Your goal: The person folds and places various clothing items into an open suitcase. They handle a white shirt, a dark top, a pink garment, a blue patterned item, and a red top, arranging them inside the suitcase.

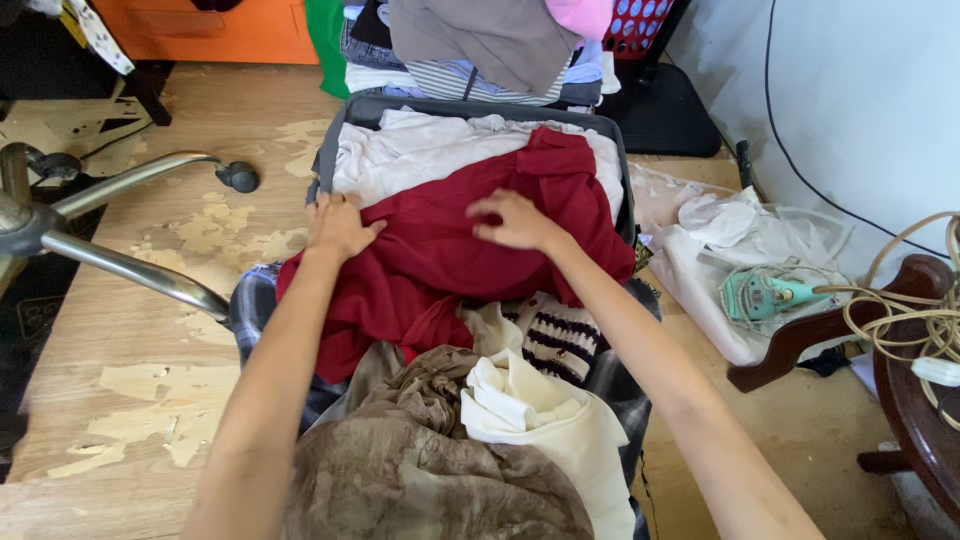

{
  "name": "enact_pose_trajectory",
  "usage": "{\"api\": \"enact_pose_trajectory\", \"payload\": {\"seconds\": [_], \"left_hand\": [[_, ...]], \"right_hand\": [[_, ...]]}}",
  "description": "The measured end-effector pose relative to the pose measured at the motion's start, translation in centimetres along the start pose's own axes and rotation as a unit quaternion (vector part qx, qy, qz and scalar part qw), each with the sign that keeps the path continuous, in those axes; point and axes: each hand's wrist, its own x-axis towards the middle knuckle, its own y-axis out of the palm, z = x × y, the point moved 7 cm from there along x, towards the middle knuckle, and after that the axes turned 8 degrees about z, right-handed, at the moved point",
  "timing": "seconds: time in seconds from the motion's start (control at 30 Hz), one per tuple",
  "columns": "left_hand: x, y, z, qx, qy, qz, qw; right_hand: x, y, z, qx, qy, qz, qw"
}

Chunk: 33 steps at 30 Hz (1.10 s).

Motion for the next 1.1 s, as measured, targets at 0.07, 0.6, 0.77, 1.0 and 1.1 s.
{"api": "enact_pose_trajectory", "payload": {"seconds": [0.07, 0.6, 0.77, 1.0, 1.1], "left_hand": [[0.0, 0.8, 0.0, 0.010, 0.025, 0.081, 0.996], [6.7, 3.3, -3.8, -0.205, 0.072, 0.074, 0.973], [11.5, -3.8, 1.0, -0.417, 0.035, -0.115, 0.901], [9.4, -3.6, 1.9, -0.244, -0.066, -0.002, 0.968], [7.4, 0.1, -0.9, -0.172, -0.067, 0.041, 0.982]], "right_hand": [[0.3, -1.7, -1.6, -0.050, 0.153, -0.052, 0.986], [-10.6, -10.2, -13.0, -0.074, 0.290, -0.392, 0.870], [-8.1, -20.5, -18.0, 0.253, 0.177, -0.484, 0.819], [-0.7, -23.7, -21.9, 0.612, 0.029, -0.279, 0.740], [-0.5, -19.2, -22.1, 0.162, 0.294, -0.321, 0.885]]}}
